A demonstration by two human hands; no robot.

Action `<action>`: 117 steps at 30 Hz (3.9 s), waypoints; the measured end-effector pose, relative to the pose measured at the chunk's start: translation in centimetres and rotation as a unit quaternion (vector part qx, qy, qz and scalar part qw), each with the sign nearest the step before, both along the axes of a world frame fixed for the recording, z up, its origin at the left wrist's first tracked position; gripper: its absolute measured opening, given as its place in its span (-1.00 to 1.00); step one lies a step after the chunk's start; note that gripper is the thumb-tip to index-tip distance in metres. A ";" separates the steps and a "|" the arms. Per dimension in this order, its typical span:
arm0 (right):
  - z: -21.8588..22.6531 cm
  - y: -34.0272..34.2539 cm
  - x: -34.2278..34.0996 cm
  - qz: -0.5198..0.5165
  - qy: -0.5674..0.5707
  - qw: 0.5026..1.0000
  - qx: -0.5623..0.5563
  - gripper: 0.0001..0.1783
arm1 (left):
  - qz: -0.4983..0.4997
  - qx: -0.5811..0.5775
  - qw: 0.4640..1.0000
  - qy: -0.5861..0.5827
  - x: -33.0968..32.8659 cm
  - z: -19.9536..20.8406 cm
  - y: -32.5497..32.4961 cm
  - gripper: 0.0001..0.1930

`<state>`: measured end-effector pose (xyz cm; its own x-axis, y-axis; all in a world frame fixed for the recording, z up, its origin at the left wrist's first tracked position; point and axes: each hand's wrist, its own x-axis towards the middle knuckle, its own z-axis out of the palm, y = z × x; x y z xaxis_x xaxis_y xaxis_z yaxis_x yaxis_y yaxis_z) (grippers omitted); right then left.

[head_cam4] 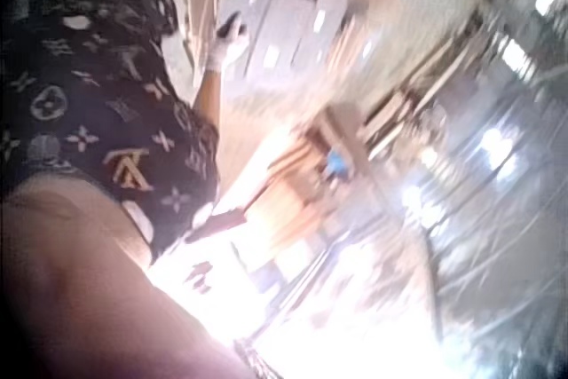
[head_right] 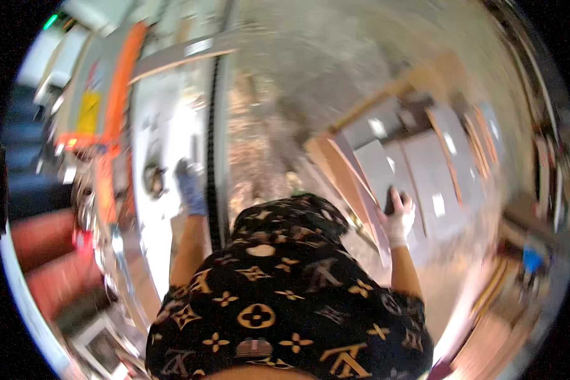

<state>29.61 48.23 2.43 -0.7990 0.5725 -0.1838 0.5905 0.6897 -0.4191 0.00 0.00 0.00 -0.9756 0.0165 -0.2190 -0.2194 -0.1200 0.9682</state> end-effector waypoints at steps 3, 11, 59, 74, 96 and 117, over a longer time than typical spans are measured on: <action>0.8 -3.1 -17.5 0.134 0.245 0.959 -0.046 -0.26 | 0.023 -0.502 0.801 0.327 -3.3 8.7 9.8 -0.51; 9.8 -16.4 -29.4 0.519 0.102 0.848 0.018 -0.14 | 0.086 0.080 0.992 0.054 2.6 1.4 19.4 -0.55; 6.4 -14.6 -39.6 0.469 0.323 0.821 0.048 -0.34 | 0.217 0.202 0.945 -0.139 -19.2 -0.4 9.0 -0.44; 1.8 32.7 0.0 -0.330 -0.177 0.888 0.266 0.04 | 0.072 -0.073 0.993 0.050 -6.7 -1.8 15.5 -0.59; 8.6 1.8 -27.7 0.362 0.095 0.927 0.014 -0.11 | -0.016 -0.456 0.860 0.229 -1.1 3.6 21.0 -0.73; 6.0 -27.7 -41.9 0.593 -0.047 0.800 0.072 -0.03 | 0.388 0.198 0.894 -0.101 -11.8 -1.4 5.9 -0.71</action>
<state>-12.27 20.51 8.46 -0.7822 -0.5588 -0.2754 -0.4923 0.8254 -0.2764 -11.78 5.89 -1.38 -0.6682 -0.5331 -0.5190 -0.0871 -0.6367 0.7662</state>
